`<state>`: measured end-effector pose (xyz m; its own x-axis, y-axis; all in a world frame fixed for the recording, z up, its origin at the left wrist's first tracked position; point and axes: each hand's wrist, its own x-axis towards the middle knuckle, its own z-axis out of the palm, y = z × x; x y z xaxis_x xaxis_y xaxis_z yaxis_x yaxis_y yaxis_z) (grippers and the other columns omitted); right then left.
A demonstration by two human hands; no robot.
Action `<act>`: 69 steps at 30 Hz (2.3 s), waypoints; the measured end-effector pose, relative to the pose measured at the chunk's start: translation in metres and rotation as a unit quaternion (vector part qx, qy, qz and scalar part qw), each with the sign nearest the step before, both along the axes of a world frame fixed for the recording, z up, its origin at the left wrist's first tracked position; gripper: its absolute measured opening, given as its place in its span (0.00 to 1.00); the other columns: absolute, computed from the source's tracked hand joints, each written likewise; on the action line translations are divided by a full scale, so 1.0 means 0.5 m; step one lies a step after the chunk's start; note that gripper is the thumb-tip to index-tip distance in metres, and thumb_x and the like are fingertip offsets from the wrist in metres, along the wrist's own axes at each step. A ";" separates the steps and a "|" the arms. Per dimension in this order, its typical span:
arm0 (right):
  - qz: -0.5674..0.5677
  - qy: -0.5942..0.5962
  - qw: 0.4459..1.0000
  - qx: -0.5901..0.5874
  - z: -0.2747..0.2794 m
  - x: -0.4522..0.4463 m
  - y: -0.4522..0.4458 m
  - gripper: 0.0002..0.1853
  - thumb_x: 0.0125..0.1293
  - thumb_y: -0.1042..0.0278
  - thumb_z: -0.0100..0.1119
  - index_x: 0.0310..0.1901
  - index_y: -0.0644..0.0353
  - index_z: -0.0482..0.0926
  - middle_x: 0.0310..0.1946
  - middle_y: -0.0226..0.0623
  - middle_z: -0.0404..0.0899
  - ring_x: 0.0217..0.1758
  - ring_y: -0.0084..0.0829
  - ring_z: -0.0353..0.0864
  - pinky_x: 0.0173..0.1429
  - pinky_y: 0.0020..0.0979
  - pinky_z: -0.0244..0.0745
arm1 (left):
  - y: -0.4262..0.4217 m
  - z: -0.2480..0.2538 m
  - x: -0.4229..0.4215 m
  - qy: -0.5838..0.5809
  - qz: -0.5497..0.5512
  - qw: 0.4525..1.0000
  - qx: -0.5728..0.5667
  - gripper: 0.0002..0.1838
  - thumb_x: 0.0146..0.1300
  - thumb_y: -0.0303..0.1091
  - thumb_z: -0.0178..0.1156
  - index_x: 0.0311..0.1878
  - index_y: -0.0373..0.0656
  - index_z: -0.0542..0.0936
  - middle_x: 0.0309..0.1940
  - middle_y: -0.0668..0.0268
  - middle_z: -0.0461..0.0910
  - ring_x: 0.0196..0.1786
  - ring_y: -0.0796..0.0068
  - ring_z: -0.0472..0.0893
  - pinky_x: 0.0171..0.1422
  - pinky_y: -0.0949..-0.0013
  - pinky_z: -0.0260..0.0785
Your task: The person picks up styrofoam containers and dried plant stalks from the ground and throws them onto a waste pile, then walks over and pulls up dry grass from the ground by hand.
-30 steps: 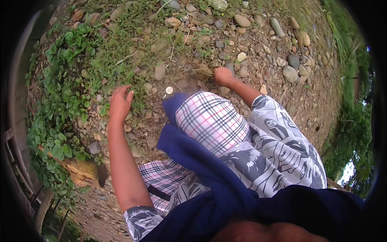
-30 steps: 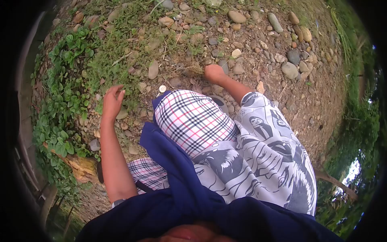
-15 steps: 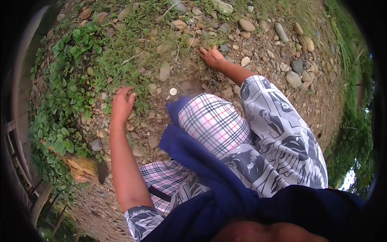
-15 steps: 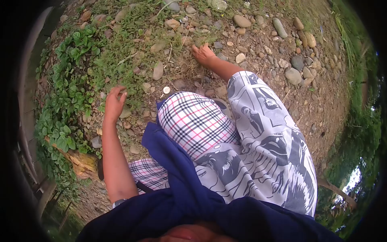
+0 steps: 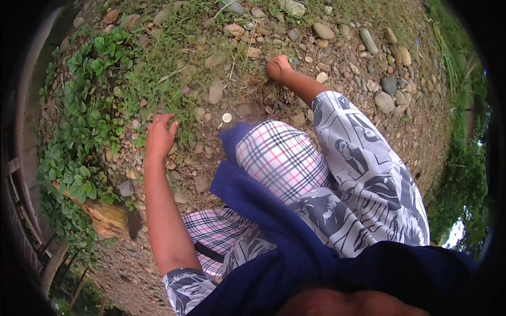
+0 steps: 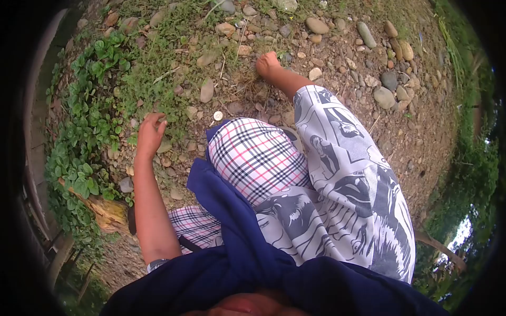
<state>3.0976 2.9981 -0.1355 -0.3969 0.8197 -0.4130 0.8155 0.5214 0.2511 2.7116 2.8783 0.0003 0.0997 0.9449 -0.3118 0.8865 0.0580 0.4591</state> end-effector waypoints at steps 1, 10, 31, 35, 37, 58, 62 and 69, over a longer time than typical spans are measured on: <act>0.009 0.018 1.000 0.001 0.012 0.000 0.004 0.06 0.50 0.69 0.54 0.21 0.53 0.80 0.26 0.35 0.80 0.30 0.32 0.79 0.28 0.36 0.69 | 0.000 0.003 0.000 -0.002 0.008 1.000 -0.004 0.15 0.57 0.35 0.55 0.47 0.42 0.75 0.48 0.59 0.73 0.47 0.60 0.74 0.51 0.61 0.65; -0.007 -0.041 0.991 -0.130 0.061 0.008 0.010 0.09 0.50 0.66 0.53 0.30 0.55 0.82 0.31 0.38 0.81 0.38 0.36 0.80 0.40 0.34 0.75 | 0.002 -0.003 -0.011 -0.016 0.014 1.000 -0.013 0.15 0.57 0.35 0.55 0.47 0.41 0.75 0.45 0.59 0.74 0.44 0.61 0.75 0.49 0.63 0.66; -0.046 0.236 0.970 -0.023 0.160 0.203 -0.267 0.13 0.49 0.76 0.52 0.39 0.55 0.64 0.41 0.38 0.69 0.36 0.42 0.75 0.38 0.37 0.72 | 0.024 -0.025 0.011 -0.048 -0.003 0.999 -0.026 0.14 0.57 0.31 0.55 0.47 0.39 0.74 0.45 0.58 0.74 0.42 0.64 0.76 0.49 0.64 0.67; -0.043 0.229 0.968 0.090 0.098 0.108 -0.146 0.13 0.55 0.74 0.47 0.43 0.56 0.64 0.44 0.37 0.66 0.37 0.37 0.76 0.38 0.36 0.72 | 0.006 -0.015 0.014 -0.024 0.005 1.000 -0.015 0.14 0.58 0.31 0.54 0.47 0.39 0.74 0.46 0.57 0.73 0.44 0.63 0.76 0.49 0.63 0.67; -0.143 0.133 0.974 0.119 0.047 0.102 -0.098 0.17 0.56 0.73 0.46 0.49 0.57 0.63 0.50 0.41 0.66 0.38 0.38 0.77 0.40 0.36 0.72 | -0.002 -0.004 0.005 -0.023 0.018 0.999 -0.013 0.13 0.58 0.31 0.54 0.46 0.39 0.74 0.47 0.57 0.73 0.44 0.63 0.76 0.50 0.63 0.67; -0.085 0.087 0.975 0.184 0.008 0.011 0.073 0.09 0.53 0.71 0.48 0.29 0.55 0.80 0.28 0.37 0.78 0.29 0.38 0.79 0.28 0.37 0.71 | 0.017 -0.006 0.014 -0.023 0.026 0.999 0.012 0.14 0.56 0.30 0.56 0.46 0.39 0.74 0.49 0.56 0.72 0.51 0.55 0.72 0.55 0.61 0.63; -0.042 0.073 0.995 0.048 0.014 0.026 0.064 0.08 0.52 0.69 0.50 0.23 0.56 0.80 0.24 0.38 0.80 0.29 0.36 0.80 0.30 0.36 0.72 | 0.005 0.012 0.007 -0.011 0.037 0.999 0.001 0.14 0.57 0.30 0.55 0.47 0.40 0.74 0.50 0.56 0.71 0.52 0.55 0.71 0.55 0.61 0.63; 0.090 0.178 0.980 0.019 0.064 -0.030 0.040 0.10 0.52 0.71 0.48 0.37 0.56 0.75 0.40 0.39 0.75 0.30 0.37 0.79 0.32 0.35 0.73 | 0.011 0.017 0.021 -0.009 0.047 0.998 -0.035 0.14 0.57 0.30 0.55 0.48 0.41 0.74 0.53 0.58 0.70 0.55 0.56 0.69 0.56 0.60 0.63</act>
<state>3.0824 3.0179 -0.1034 -0.6500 0.7351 -0.1927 0.7503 0.6610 -0.0098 2.7221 2.8836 0.0090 0.0180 0.9266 -0.3756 0.8677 0.1722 0.4663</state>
